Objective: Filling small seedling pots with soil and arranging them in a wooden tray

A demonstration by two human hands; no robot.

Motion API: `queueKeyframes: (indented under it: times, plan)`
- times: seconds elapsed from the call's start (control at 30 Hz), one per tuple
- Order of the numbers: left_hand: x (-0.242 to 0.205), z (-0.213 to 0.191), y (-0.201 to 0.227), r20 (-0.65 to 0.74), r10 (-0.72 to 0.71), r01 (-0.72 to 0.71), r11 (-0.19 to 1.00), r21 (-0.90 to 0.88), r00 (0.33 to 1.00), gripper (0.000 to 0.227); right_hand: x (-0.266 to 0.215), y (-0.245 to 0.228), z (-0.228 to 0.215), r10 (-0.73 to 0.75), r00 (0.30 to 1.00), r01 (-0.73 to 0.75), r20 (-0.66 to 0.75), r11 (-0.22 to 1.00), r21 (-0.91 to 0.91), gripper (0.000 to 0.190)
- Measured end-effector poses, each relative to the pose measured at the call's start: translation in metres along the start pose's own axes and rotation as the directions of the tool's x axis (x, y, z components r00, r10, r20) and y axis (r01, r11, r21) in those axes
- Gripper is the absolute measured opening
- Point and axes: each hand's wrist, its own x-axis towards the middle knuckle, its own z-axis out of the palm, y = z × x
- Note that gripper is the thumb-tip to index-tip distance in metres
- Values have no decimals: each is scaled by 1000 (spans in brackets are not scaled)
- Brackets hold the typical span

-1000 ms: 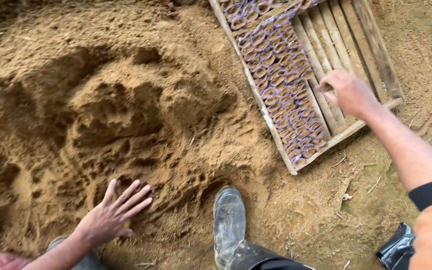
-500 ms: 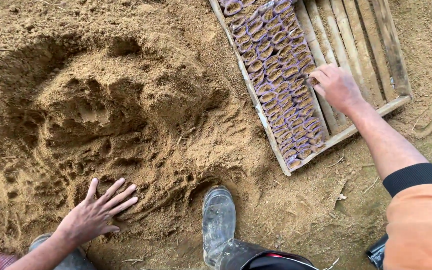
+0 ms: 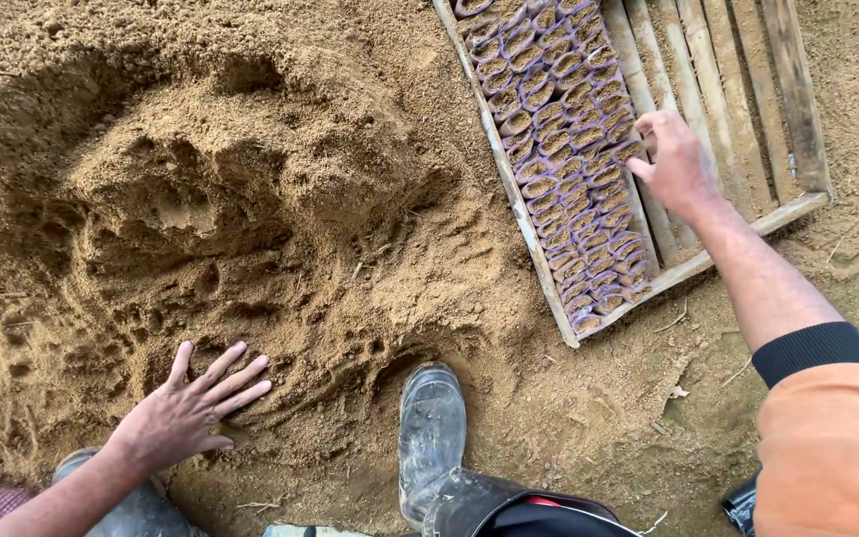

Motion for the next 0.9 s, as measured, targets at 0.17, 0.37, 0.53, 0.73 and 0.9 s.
queueKeyframes:
  times: [0.17, 0.37, 0.53, 0.73, 0.9]
  plan:
    - [-1, 2, 0, -6, 2, -2, 999, 50, 1000, 109, 8, -1, -2, 150, 985, -164, 80, 965, 204, 48]
    - [2, 1, -1, -10, 0, 0, 999, 38, 1000, 102, 23, -4, -11, 219, 954, -282, 207, 892, 354, 50]
    - [4, -2, -1, -10, -3, 3, 1000, -4, 1000, 108, 33, -3, -13, 252, 927, -347, 277, 855, 386, 48]
    - [3, -2, 0, -15, -7, 7, 999, 44, 1000, 109, 32, -47, -50, 318, 888, -404, 333, 885, 232, 58]
    - [-2, 3, 1, -28, -10, 11, 999, 46, 1000, 104, 27, -62, -65, 389, 919, -395, 70, 909, 135, 50]
